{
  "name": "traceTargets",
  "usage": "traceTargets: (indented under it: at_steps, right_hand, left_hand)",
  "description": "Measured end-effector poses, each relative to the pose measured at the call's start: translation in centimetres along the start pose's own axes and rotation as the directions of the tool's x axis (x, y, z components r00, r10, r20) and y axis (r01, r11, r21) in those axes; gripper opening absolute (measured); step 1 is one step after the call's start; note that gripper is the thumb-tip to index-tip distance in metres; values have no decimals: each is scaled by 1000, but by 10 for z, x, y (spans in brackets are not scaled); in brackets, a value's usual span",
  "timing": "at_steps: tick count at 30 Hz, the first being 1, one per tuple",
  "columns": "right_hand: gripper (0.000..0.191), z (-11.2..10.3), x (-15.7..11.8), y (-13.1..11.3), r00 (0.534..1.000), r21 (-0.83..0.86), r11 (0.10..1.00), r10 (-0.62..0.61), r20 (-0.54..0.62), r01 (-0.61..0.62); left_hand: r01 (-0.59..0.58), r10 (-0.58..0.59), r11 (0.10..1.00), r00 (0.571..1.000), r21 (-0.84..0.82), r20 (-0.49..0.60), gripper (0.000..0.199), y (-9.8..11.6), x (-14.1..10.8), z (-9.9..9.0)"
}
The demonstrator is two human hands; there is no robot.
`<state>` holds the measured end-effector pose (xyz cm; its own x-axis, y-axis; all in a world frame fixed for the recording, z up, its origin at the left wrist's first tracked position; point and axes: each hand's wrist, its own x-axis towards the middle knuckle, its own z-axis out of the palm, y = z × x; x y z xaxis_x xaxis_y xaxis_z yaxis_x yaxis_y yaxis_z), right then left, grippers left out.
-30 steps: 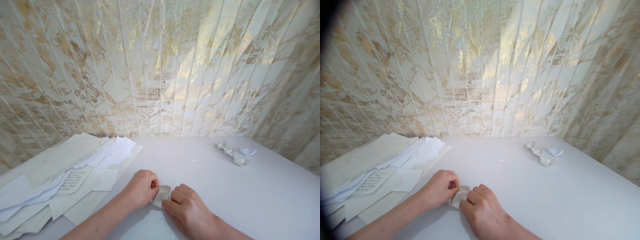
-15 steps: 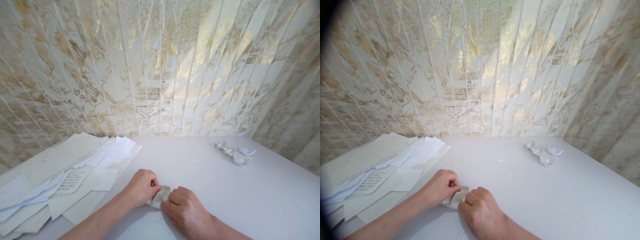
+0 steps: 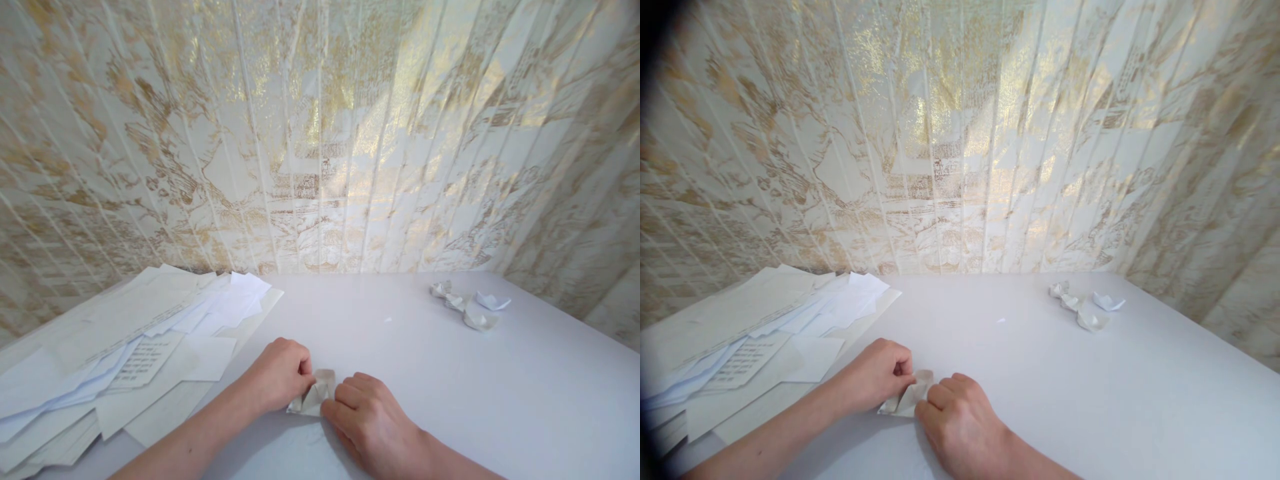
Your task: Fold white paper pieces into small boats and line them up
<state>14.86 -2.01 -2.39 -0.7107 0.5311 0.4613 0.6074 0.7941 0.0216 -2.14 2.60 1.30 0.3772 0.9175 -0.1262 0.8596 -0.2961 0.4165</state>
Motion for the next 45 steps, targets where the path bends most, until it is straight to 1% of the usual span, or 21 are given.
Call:
traceTargets:
  at_steps: [10,13,16,19,21,23,24,26,28,30,33,37,38,41,44,45]
  right_hand:
    - [22,-1,1,0,1000,6,1000,-12,-16,12]
    - [21,1,1,0,1000,6,1000,-5,-13,5]
    - [22,0,1,0,1000,16,1000,4,-13,-4]
    - [21,-4,0,-1,1000,83,996,19,-9,-18]
    - [14,-8,-1,-1,997,174,982,79,-24,-73]
    - [8,-11,-2,0,977,277,942,208,-43,-188]
    - [7,-11,-2,0,957,325,909,289,-41,-260]
    - [7,-9,-2,1,905,402,828,425,4,-390]
    - [7,-6,0,1,867,438,766,493,68,-470]
    - [5,-3,2,0,856,448,746,508,99,-494]
    - [11,-2,4,-1,857,475,733,506,96,-486]
    - [13,-4,5,-2,850,510,709,521,85,-486]
    - [14,-4,5,-2,848,517,705,523,84,-486]
    - [15,-3,4,0,837,533,691,544,62,-488]
    - [9,-1,4,4,798,542,674,603,-10,-502]
    - [10,0,4,6,788,545,671,615,-30,-503]
  left_hand:
    - [-96,102,990,993,102,-57,18,2,-2,-1]
    - [-102,108,990,993,96,-57,19,1,-1,-1]
    - [-105,107,993,994,58,-32,19,-1,0,0]
    - [-94,94,995,995,12,-14,20,-2,-1,-1]
    - [-84,84,996,996,-9,-17,21,-1,-4,-1]
    - [-77,76,997,997,-18,-26,21,2,-6,-2]
    - [-75,74,997,997,-18,-32,20,3,-7,-2]
    - [-80,79,997,996,-13,-44,19,5,-9,-2]
    - [-97,96,995,994,-9,-52,19,8,-9,-1]
    - [-113,112,993,992,-19,-53,19,9,-8,1]
    - [-106,104,991,994,-82,-23,20,8,-7,1]
    - [-47,58,982,997,-182,56,34,1,-7,-5]
    - [-26,40,981,997,-192,71,35,-1,-8,-7]
    - [38,-14,978,993,-203,119,22,-4,-12,-12]
    - [77,-37,971,983,-226,177,14,-2,-15,-11]
    - [85,-38,968,980,-238,194,13,-1,-15,-10]
